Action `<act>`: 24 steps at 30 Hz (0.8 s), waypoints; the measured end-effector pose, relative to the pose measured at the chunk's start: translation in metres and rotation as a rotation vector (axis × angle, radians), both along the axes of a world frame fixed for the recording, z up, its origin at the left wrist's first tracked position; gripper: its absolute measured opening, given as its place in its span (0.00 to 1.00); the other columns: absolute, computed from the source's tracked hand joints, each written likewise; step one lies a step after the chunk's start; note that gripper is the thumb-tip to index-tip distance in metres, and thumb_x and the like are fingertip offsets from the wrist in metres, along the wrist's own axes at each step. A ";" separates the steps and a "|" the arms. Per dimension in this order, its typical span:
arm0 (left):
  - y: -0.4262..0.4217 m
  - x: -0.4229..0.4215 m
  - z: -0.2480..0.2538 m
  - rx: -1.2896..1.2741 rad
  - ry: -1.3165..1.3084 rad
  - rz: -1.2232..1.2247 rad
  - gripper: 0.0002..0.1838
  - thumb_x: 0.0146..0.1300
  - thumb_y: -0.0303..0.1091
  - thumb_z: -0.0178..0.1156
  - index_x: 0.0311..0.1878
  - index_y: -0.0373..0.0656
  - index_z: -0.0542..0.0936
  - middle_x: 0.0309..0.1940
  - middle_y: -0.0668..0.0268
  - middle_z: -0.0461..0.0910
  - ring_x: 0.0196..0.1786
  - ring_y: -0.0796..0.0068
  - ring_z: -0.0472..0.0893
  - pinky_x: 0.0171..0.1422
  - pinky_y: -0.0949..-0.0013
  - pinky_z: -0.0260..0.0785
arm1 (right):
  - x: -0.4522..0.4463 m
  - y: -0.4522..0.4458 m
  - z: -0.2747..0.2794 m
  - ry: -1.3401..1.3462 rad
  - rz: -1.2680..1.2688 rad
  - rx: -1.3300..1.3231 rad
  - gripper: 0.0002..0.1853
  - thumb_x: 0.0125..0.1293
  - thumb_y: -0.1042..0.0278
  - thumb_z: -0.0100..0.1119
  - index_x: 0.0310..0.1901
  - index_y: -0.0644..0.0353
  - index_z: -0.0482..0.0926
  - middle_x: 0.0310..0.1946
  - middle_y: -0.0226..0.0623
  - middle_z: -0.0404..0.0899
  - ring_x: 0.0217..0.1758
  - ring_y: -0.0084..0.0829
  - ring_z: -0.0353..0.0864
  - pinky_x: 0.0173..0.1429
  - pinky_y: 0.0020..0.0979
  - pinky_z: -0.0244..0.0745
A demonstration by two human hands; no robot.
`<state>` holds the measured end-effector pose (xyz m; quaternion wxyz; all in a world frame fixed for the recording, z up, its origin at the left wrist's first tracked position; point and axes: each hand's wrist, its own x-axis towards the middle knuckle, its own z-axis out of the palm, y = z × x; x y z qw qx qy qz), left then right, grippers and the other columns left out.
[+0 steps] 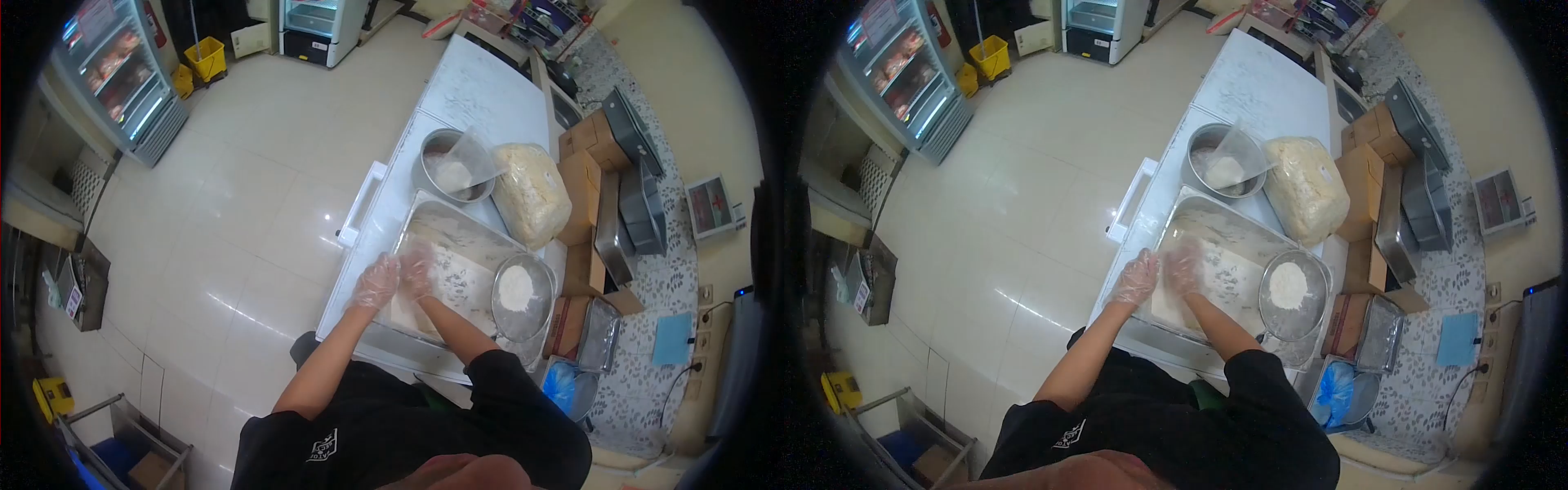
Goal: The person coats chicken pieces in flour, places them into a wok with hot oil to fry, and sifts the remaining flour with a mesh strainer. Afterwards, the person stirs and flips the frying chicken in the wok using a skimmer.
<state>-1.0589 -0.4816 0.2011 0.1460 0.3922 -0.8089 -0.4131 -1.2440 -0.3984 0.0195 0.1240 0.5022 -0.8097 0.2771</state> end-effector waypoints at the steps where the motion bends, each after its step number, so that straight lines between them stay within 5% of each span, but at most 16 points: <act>1: 0.002 0.003 0.006 -0.031 0.010 -0.032 0.18 0.68 0.46 0.39 0.44 0.38 0.67 0.30 0.41 0.77 0.35 0.41 0.77 0.36 0.46 0.71 | 0.014 -0.006 0.020 -0.109 0.164 0.142 0.24 0.67 0.60 0.46 0.62 0.60 0.62 0.62 0.55 0.62 0.66 0.52 0.58 0.71 0.46 0.48; 2: 0.003 -0.002 -0.010 0.071 -0.005 0.038 0.19 0.68 0.47 0.40 0.45 0.39 0.67 0.28 0.42 0.77 0.33 0.40 0.78 0.36 0.46 0.71 | 0.026 -0.010 0.034 -0.222 0.323 0.281 0.24 0.66 0.62 0.48 0.61 0.60 0.62 0.61 0.55 0.62 0.66 0.54 0.59 0.70 0.46 0.49; 6: 0.002 -0.002 -0.010 0.076 -0.032 0.056 0.18 0.68 0.47 0.39 0.45 0.41 0.67 0.27 0.43 0.77 0.32 0.40 0.77 0.36 0.45 0.70 | -0.020 -0.022 0.042 0.515 0.227 0.178 0.23 0.68 0.66 0.43 0.62 0.64 0.59 0.65 0.51 0.55 0.69 0.48 0.54 0.73 0.43 0.46; 10: -0.001 -0.002 -0.012 0.042 -0.005 0.067 0.19 0.68 0.47 0.38 0.45 0.40 0.67 0.27 0.41 0.76 0.32 0.38 0.77 0.36 0.44 0.70 | 0.027 0.002 0.094 -0.132 0.449 0.389 0.20 0.66 0.68 0.45 0.59 0.62 0.64 0.63 0.49 0.62 0.65 0.47 0.62 0.65 0.39 0.62; 13: 0.000 -0.002 -0.017 0.077 -0.001 0.052 0.19 0.68 0.47 0.38 0.45 0.40 0.67 0.27 0.40 0.76 0.33 0.37 0.76 0.37 0.43 0.69 | -0.024 0.001 0.030 0.622 0.335 0.248 0.22 0.66 0.67 0.46 0.61 0.60 0.64 0.63 0.45 0.63 0.66 0.42 0.61 0.68 0.37 0.58; 14: 0.001 -0.002 -0.017 0.098 -0.007 0.046 0.19 0.68 0.47 0.39 0.45 0.40 0.67 0.27 0.40 0.76 0.33 0.37 0.76 0.37 0.43 0.69 | -0.040 -0.012 0.021 0.586 0.220 0.392 0.23 0.66 0.66 0.47 0.62 0.57 0.64 0.63 0.41 0.63 0.65 0.42 0.63 0.67 0.38 0.58; 16: 0.002 -0.005 -0.016 0.101 0.004 0.072 0.18 0.68 0.46 0.39 0.45 0.39 0.67 0.26 0.40 0.76 0.33 0.37 0.76 0.37 0.42 0.68 | -0.037 -0.014 0.025 0.468 0.424 0.285 0.22 0.66 0.65 0.47 0.61 0.57 0.65 0.63 0.41 0.64 0.63 0.43 0.65 0.66 0.39 0.59; 20: 0.002 -0.005 -0.022 0.068 0.057 0.110 0.17 0.68 0.45 0.40 0.43 0.40 0.67 0.26 0.41 0.76 0.33 0.37 0.76 0.37 0.43 0.68 | 0.005 0.020 0.050 -0.670 0.617 0.535 0.23 0.68 0.60 0.43 0.62 0.60 0.64 0.62 0.46 0.64 0.63 0.44 0.66 0.68 0.37 0.56; 21: 0.005 -0.004 -0.022 0.078 0.052 0.101 0.17 0.68 0.46 0.40 0.43 0.40 0.67 0.26 0.41 0.76 0.33 0.37 0.76 0.38 0.43 0.68 | 0.031 0.031 0.112 -0.577 0.630 0.744 0.24 0.69 0.57 0.41 0.63 0.61 0.63 0.62 0.47 0.64 0.63 0.44 0.66 0.69 0.36 0.54; 24: 0.000 -0.006 -0.019 0.088 0.024 0.077 0.18 0.68 0.47 0.40 0.44 0.41 0.67 0.28 0.41 0.76 0.34 0.38 0.76 0.38 0.43 0.68 | 0.045 0.058 0.130 -0.861 0.665 0.871 0.27 0.70 0.51 0.37 0.63 0.61 0.62 0.61 0.48 0.66 0.60 0.44 0.68 0.65 0.37 0.59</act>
